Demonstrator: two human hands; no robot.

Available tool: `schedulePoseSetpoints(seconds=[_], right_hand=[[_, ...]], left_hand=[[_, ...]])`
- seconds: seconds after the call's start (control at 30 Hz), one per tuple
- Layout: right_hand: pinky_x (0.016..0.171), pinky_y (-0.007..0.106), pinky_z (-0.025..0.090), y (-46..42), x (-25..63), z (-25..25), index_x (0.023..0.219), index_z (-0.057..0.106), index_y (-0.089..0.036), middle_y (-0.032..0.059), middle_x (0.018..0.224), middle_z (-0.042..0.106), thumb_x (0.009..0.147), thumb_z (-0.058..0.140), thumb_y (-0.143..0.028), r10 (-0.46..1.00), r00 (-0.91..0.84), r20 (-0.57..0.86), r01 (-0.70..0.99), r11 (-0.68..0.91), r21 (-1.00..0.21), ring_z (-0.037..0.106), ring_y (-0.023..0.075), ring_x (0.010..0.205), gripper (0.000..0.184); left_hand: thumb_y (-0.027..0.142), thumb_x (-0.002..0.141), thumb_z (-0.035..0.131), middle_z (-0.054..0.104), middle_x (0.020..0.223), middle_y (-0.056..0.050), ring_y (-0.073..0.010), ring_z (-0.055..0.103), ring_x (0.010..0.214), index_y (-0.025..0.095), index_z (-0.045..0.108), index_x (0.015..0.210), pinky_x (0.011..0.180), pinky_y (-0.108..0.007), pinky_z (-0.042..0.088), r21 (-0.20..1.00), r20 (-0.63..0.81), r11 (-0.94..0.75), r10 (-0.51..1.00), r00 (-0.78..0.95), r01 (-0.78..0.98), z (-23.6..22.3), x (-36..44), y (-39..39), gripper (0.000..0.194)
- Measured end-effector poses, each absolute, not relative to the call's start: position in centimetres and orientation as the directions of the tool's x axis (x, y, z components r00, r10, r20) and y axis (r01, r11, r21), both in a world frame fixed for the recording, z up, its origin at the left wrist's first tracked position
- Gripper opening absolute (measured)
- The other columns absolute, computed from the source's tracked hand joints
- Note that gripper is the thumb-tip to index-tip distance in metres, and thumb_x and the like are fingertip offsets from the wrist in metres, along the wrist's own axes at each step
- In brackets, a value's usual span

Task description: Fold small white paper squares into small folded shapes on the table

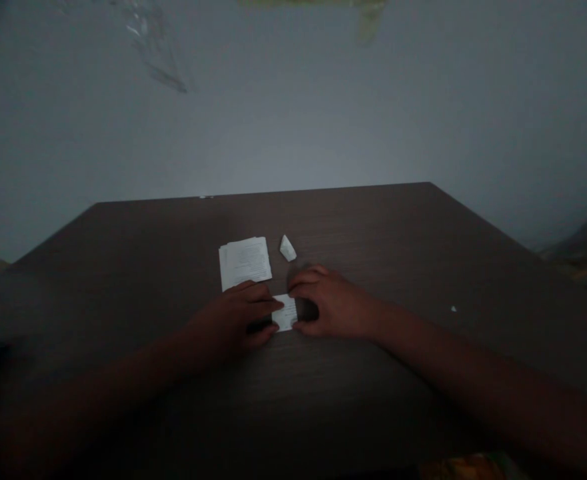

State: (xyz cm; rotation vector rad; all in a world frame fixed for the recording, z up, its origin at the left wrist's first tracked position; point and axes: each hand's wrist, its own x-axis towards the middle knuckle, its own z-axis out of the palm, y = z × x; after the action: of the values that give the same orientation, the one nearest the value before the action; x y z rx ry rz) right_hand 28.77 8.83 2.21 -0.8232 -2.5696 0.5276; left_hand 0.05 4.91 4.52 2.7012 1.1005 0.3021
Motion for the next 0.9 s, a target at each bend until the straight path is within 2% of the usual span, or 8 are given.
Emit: schedulePoseSetpoints(seconds=[0.1, 0.33, 0.6, 0.7, 0.8, 0.9], right_hand=[[0.127, 0.06, 0.058, 9.1, 29.0, 2.1, 0.134, 0.089, -0.024, 0.0144, 0.144, 0.086, 0.096, 0.101, -0.035, 0.605, -0.757, 0.246, 0.438, 0.75, -0.495, 0.076, 0.0368, 0.141, 0.041], [0.117, 0.052, 0.062, 11.2, 28.3, 0.7, 0.106, 0.089, -0.024, 0.0083, 0.118, 0.089, 0.107, 0.09, -0.024, 0.624, -0.696, 0.355, 0.38, 0.74, -0.555, 0.081, 0.0276, 0.117, 0.001], [0.114, 0.051, 0.061, 11.6, 27.2, 0.3, 0.1, 0.084, -0.023, 0.007, 0.11, 0.086, 0.107, 0.084, -0.015, 0.667, -0.653, 0.359, 0.473, 0.729, -0.495, 0.08, 0.0268, 0.11, 0.011], [0.116, 0.052, 0.06, 11.2, 27.5, 0.7, 0.106, 0.084, -0.023, 0.0084, 0.118, 0.085, 0.104, 0.087, -0.017, 0.656, -0.682, 0.324, 0.48, 0.736, -0.477, 0.079, 0.0291, 0.119, 0.007], [0.119, 0.054, 0.059, 10.5, 28.1, 1.3, 0.118, 0.084, -0.023, 0.0116, 0.13, 0.084, 0.1, 0.093, -0.023, 0.649, -0.708, 0.278, 0.495, 0.738, -0.459, 0.076, 0.0333, 0.13, 0.02], [0.121, 0.057, 0.059, 9.7, 28.5, 1.7, 0.127, 0.082, -0.023, 0.0143, 0.14, 0.082, 0.098, 0.096, -0.029, 0.653, -0.719, 0.239, 0.516, 0.731, -0.446, 0.073, 0.037, 0.137, 0.033]], left_hand=[[0.019, 0.109, 0.08, 0.084, 0.125, -0.009, -0.0318, 0.079, 0.12, 0.022, 0.089, 0.131, 0.108, -0.045, 0.066, 0.258, 0.094, -0.704, 0.7, 0.708, 0.662, 4.5, 0.1, 5.0, 0.024], [0.019, 0.11, 0.081, 0.083, 0.127, -0.011, -0.033, 0.079, 0.123, 0.018, 0.088, 0.136, 0.11, -0.049, 0.067, 0.258, 0.067, -0.706, 0.694, 0.717, 0.66, 4.5, 0.0, 5.1, 0.027], [0.025, 0.11, 0.083, 0.082, 0.125, -0.011, -0.0337, 0.078, 0.12, 0.02, 0.087, 0.131, 0.107, -0.05, 0.068, 0.247, 0.109, -0.734, 0.67, 0.734, 0.633, 3.9, -0.2, 5.2, 0.022], [0.033, 0.11, 0.086, 0.082, 0.125, -0.011, -0.0349, 0.078, 0.121, 0.022, 0.086, 0.132, 0.106, -0.052, 0.068, 0.254, 0.127, -0.733, 0.672, 0.73, 0.631, 3.8, -0.3, 5.1, 0.025], [0.037, 0.11, 0.089, 0.081, 0.124, -0.01, -0.0341, 0.077, 0.12, 0.023, 0.086, 0.132, 0.105, -0.051, 0.068, 0.256, 0.131, -0.734, 0.671, 0.73, 0.629, 3.8, -0.3, 5.1, 0.027], [0.033, 0.11, 0.089, 0.081, 0.123, -0.01, -0.0336, 0.078, 0.118, 0.022, 0.087, 0.132, 0.103, -0.05, 0.069, 0.258, 0.116, -0.733, 0.671, 0.732, 0.63, 4.0, -0.3, 5.1, 0.024]])
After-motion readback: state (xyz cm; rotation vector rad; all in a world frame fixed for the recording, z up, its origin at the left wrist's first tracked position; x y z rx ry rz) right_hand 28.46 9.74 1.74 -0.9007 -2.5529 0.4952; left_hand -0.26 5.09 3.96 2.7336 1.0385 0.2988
